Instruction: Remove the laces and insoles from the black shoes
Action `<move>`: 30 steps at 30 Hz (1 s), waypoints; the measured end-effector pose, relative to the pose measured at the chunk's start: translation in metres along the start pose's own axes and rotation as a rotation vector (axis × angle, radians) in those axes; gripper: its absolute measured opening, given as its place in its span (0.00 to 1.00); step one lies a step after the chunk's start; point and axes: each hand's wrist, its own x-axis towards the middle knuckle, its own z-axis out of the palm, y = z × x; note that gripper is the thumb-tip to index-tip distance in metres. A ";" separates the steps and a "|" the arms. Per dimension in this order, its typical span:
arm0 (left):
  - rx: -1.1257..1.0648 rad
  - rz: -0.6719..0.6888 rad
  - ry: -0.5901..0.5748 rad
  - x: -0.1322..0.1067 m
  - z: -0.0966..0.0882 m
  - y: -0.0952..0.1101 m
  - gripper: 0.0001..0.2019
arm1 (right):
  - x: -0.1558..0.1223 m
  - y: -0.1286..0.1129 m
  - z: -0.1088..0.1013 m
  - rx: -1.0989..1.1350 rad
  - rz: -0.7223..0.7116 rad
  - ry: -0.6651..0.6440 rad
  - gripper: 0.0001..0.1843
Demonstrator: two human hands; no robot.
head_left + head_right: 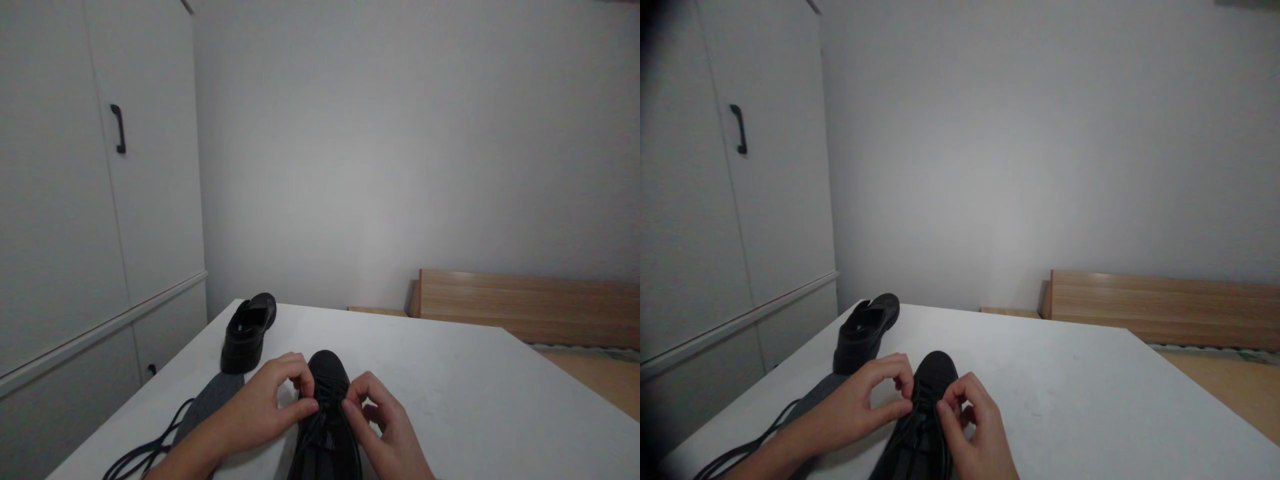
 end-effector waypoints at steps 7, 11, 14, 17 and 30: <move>-0.007 0.022 0.011 0.001 0.006 0.005 0.05 | -0.004 0.000 0.009 0.031 -0.039 0.120 0.16; -0.030 -0.027 0.021 0.000 0.009 0.003 0.05 | -0.005 -0.002 0.013 0.100 -0.002 0.194 0.17; -0.084 -0.070 0.015 -0.002 0.011 0.003 0.07 | -0.003 -0.005 0.012 0.231 0.027 0.213 0.17; -0.222 -0.039 0.030 -0.002 0.009 0.005 0.08 | -0.001 -0.008 0.010 0.368 0.096 0.175 0.16; -0.647 -0.068 0.048 0.001 0.012 -0.010 0.16 | 0.001 -0.016 0.008 0.423 0.157 0.248 0.20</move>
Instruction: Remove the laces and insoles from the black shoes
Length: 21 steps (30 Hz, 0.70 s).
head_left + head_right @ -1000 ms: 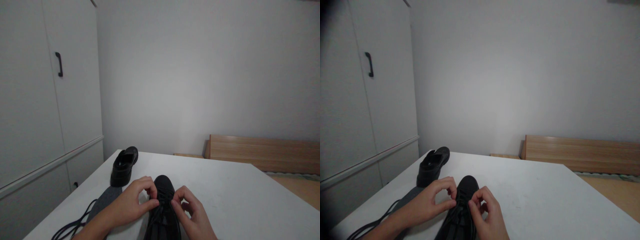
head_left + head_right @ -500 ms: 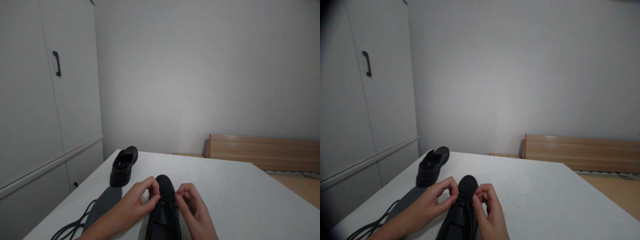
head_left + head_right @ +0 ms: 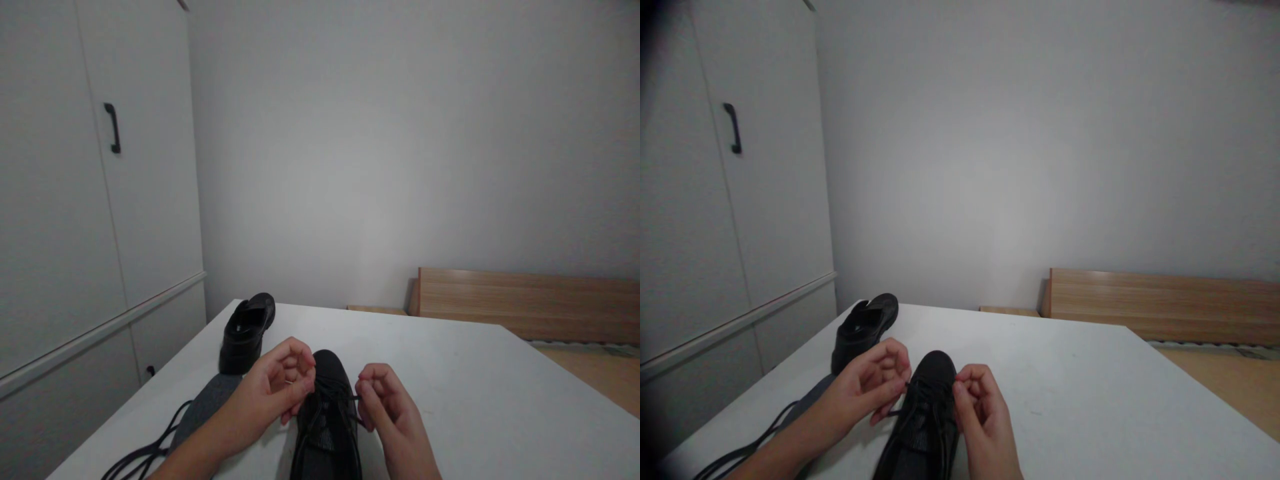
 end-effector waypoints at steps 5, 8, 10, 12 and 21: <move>0.145 0.009 0.066 -0.001 -0.006 0.003 0.17 | -0.001 0.004 0.000 -0.076 -0.060 0.088 0.21; 0.130 -0.017 0.038 -0.002 -0.006 0.009 0.19 | -0.003 0.005 -0.002 -0.181 -0.103 0.122 0.21; 0.106 -0.040 0.008 -0.003 -0.005 0.012 0.21 | -0.006 0.001 -0.003 -0.234 -0.124 0.145 0.21; 0.103 -0.057 -0.012 -0.003 -0.004 0.013 0.23 | -0.008 -0.005 -0.005 -0.247 -0.129 0.150 0.22; 0.485 0.074 -0.028 -0.002 -0.008 0.015 0.32 | 0.001 -0.004 -0.011 -0.350 -0.084 -0.034 0.23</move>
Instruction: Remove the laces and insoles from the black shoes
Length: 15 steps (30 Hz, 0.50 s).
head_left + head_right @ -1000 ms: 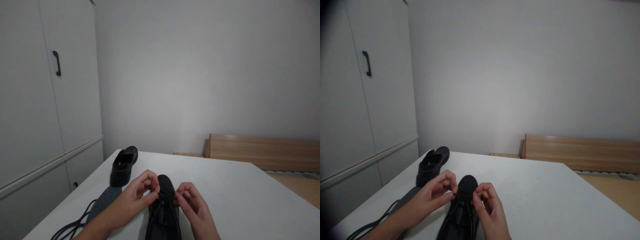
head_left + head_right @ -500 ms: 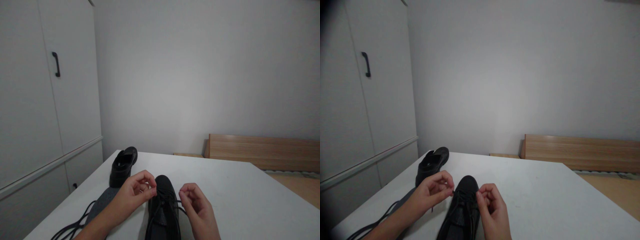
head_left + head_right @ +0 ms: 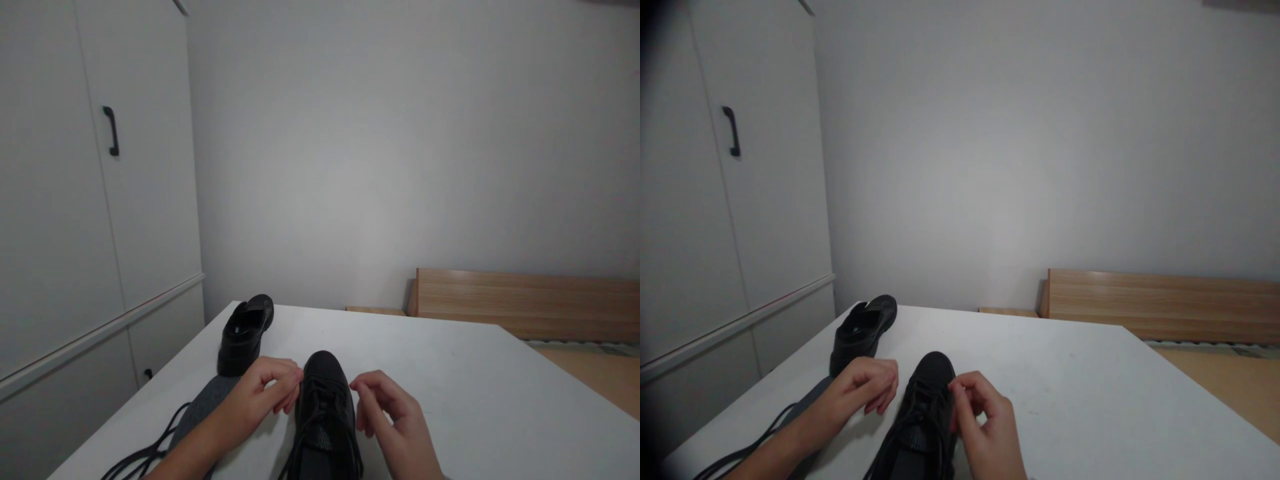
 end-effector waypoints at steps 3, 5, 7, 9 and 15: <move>0.143 -0.083 0.030 -0.001 0.002 0.001 0.20 | 0.005 0.008 0.002 -0.111 -0.013 -0.059 0.19; 0.193 -0.105 0.025 -0.001 0.004 0.001 0.12 | 0.007 0.009 0.003 -0.156 0.005 -0.096 0.17; 0.217 -0.116 0.006 0.000 0.006 0.001 0.08 | 0.008 0.009 0.003 -0.175 0.003 -0.115 0.16; 0.233 -0.122 -0.003 0.000 0.008 0.000 0.06 | 0.008 0.010 0.004 -0.185 -0.018 -0.125 0.15; 0.221 -0.084 0.045 0.002 0.011 -0.003 0.04 | 0.006 0.018 0.004 -0.164 -0.071 -0.133 0.15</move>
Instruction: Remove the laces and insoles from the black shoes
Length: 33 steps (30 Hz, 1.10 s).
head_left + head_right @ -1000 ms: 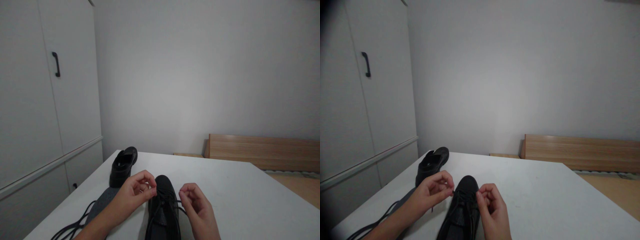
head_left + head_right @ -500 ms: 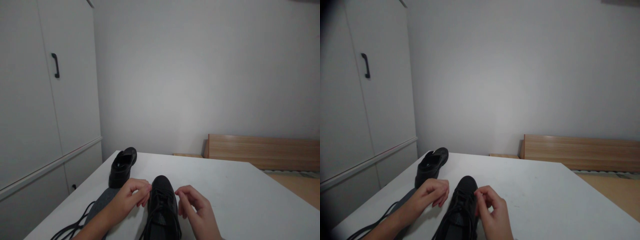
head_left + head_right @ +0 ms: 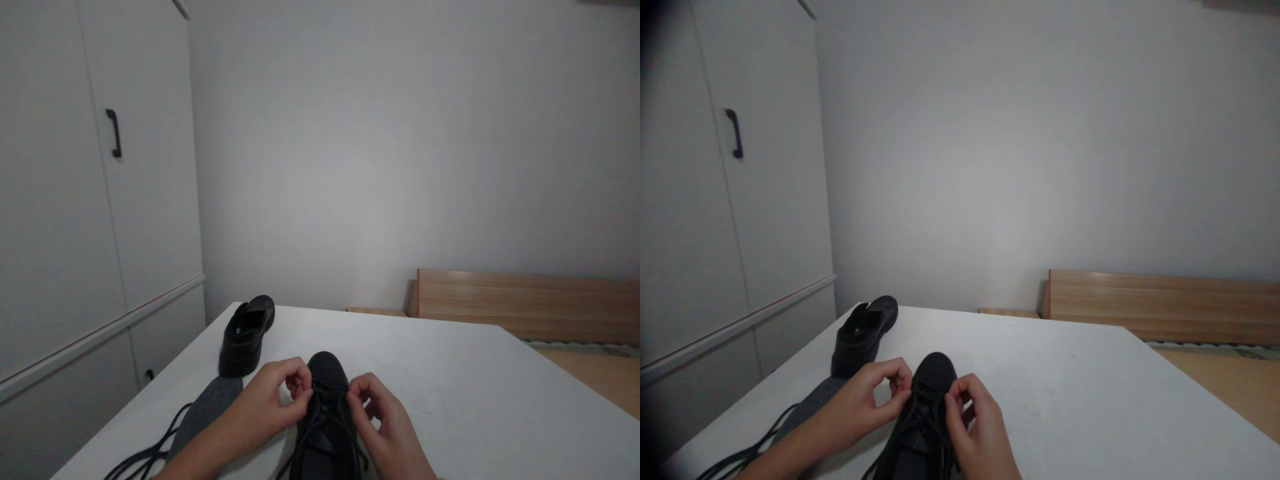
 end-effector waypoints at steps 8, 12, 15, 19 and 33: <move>0.012 -0.011 -0.010 -0.002 -0.002 0.002 0.04 | -0.001 0.001 0.000 0.137 0.014 0.038 0.18; -0.008 0.003 -0.037 -0.002 -0.003 0.001 0.04 | -0.001 0.004 0.000 0.271 0.065 -0.028 0.16; -0.094 0.014 -0.009 -0.001 -0.003 0.000 0.06 | 0.000 0.007 0.000 0.381 0.049 -0.043 0.18; -0.281 0.000 -0.037 0.001 -0.003 -0.002 0.11 | 0.004 0.003 -0.001 0.451 0.068 0.051 0.16; 0.048 -0.077 -0.020 0.002 -0.005 -0.007 0.10 | 0.010 0.012 -0.012 0.208 0.127 -0.057 0.13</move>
